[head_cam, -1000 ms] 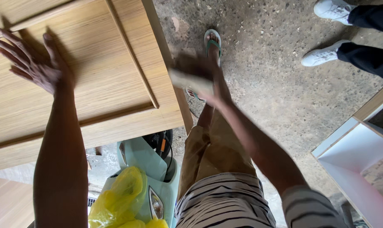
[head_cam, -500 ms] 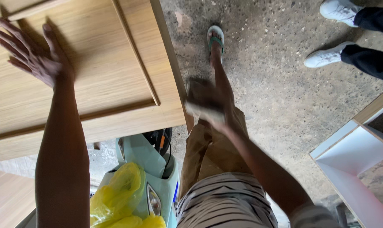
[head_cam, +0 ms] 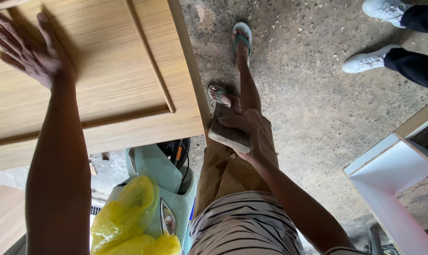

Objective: The person sands the surface and edges of a wooden panel using a handheld sanding block.

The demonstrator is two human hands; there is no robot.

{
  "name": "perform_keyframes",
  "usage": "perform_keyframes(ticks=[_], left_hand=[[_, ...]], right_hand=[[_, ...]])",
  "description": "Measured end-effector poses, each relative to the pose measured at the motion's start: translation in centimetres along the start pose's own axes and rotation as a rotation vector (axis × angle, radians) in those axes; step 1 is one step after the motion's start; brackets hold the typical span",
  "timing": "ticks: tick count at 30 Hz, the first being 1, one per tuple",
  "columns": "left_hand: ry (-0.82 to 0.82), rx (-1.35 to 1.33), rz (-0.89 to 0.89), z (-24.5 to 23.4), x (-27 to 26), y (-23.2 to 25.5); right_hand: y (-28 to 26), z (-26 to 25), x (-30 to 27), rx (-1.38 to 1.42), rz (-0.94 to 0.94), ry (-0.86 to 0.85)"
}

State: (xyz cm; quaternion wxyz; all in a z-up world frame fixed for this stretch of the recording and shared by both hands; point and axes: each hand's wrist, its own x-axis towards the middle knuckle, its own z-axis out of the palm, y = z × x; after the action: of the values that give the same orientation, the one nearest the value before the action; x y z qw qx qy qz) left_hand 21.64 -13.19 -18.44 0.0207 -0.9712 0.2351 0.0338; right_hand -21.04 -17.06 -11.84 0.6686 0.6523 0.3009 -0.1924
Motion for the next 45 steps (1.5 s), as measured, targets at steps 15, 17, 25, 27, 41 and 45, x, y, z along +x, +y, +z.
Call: perform_keyframes(ticks=[15, 17, 25, 27, 41, 45], left_hand=[[0.003, -0.072, 0.03, -0.5, -0.7, -0.2], [-0.001, 0.057, 0.062, 0.4, 0.0, -0.5], [0.018, -0.023, 0.071, -0.7, -0.8, 0.3], [0.028, -0.054, 0.067, -1.2, -1.0, 0.7], [-0.133, -0.088, 0.084, -5.9, -0.9, 2.7], [-0.161, -0.153, 0.067, -7.0, -0.7, 3.0]], right_hand=[[-0.2, -5.9, -3.1, -0.992, -0.649, -0.255], [-2.8, -10.4, -2.4, -2.267, -0.806, -0.95], [-2.5, -3.9, -0.3, -2.306, -1.594, -0.651], [-1.4, -2.3, 1.3, -2.197, -1.585, -0.72], [3.8, 27.6, 15.3, -1.815, -1.605, -1.144], [0.0, 22.1, 13.6, -1.744, -1.479, -1.103]])
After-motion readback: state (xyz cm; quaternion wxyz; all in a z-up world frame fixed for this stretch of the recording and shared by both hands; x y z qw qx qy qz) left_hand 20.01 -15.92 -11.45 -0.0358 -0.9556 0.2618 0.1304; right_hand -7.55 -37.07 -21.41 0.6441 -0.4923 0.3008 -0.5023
